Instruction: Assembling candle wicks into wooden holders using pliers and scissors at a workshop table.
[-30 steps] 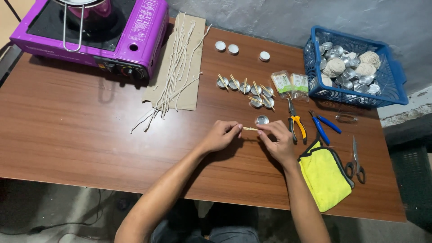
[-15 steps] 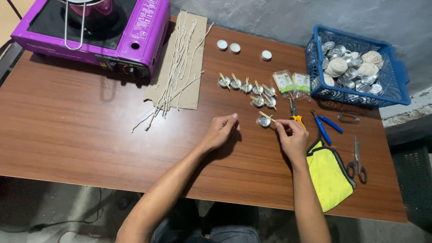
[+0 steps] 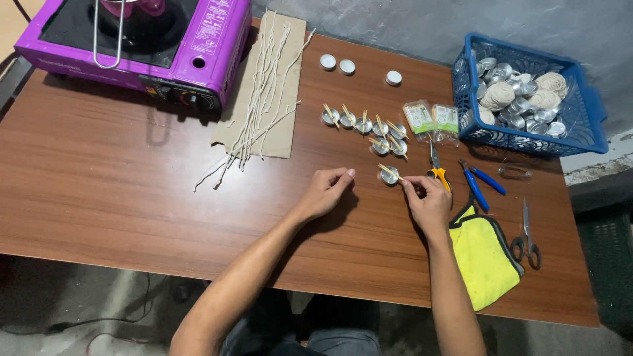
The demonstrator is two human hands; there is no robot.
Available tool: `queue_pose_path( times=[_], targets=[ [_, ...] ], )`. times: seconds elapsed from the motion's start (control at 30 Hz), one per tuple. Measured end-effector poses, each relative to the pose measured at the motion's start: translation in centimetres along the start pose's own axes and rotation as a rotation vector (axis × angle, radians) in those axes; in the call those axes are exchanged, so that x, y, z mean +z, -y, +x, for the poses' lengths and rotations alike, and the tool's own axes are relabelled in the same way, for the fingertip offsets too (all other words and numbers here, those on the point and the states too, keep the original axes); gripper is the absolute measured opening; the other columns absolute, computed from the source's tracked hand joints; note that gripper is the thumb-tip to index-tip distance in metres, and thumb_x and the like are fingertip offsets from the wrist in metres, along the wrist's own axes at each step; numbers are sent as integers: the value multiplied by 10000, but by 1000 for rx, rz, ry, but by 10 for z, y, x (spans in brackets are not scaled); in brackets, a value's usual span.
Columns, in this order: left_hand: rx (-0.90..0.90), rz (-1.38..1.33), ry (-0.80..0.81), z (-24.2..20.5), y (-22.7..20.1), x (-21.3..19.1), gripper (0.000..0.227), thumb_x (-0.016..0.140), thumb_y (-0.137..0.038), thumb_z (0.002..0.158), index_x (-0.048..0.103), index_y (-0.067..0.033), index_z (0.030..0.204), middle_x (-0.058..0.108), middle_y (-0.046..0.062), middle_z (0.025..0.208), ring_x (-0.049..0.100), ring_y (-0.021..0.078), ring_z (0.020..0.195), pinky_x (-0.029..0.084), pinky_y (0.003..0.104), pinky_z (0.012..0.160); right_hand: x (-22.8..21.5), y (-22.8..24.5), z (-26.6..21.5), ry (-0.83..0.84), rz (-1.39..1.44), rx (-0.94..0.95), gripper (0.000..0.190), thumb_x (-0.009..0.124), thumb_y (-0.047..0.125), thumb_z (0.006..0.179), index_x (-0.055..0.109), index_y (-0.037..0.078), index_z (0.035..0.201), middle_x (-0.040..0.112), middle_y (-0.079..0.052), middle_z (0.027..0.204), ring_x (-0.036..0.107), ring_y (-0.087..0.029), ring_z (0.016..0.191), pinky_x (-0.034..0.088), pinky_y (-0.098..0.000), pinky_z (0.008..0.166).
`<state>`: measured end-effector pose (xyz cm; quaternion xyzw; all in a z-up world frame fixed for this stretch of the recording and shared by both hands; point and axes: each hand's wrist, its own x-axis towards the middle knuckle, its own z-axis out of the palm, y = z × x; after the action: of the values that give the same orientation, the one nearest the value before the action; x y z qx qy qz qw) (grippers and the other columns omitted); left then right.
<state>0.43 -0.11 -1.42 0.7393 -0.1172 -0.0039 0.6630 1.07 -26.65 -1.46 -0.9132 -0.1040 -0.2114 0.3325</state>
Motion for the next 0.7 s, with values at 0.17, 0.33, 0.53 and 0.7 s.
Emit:
queue_pose_path(
  times=[0.17,0.33,0.53,0.7],
  targets=[
    [12,7,-1,-1,-6,-2,392,556,-324,1046,703,-140,733,626,112,577,582,137,634,513,325,655,3,-7,0,11,-19,-3,41,789,132,938,807,138,974,729,-74,796,674,-277,779,540,-359,710],
    [14,3,8,-2,-9,-3,399,548,-324,1052,704,-133,738,624,112,572,569,127,626,506,322,644,2,-2,0,23,-36,0,53,775,124,946,809,119,986,725,-91,792,673,-296,787,538,-374,711],
    [12,-14,11,-3,-16,-3,403,547,-317,1053,695,-120,735,622,102,565,565,123,629,502,321,635,4,-7,-1,0,-49,-36,117,810,137,904,802,131,1020,728,-85,825,683,-312,840,548,-397,744],
    [77,-51,-127,1,-3,-2,393,556,-307,1056,707,-155,726,583,54,532,547,122,593,491,279,625,6,7,0,-44,-101,-19,468,927,379,748,774,122,1108,647,-73,900,631,-301,947,543,-407,861]
  ],
)
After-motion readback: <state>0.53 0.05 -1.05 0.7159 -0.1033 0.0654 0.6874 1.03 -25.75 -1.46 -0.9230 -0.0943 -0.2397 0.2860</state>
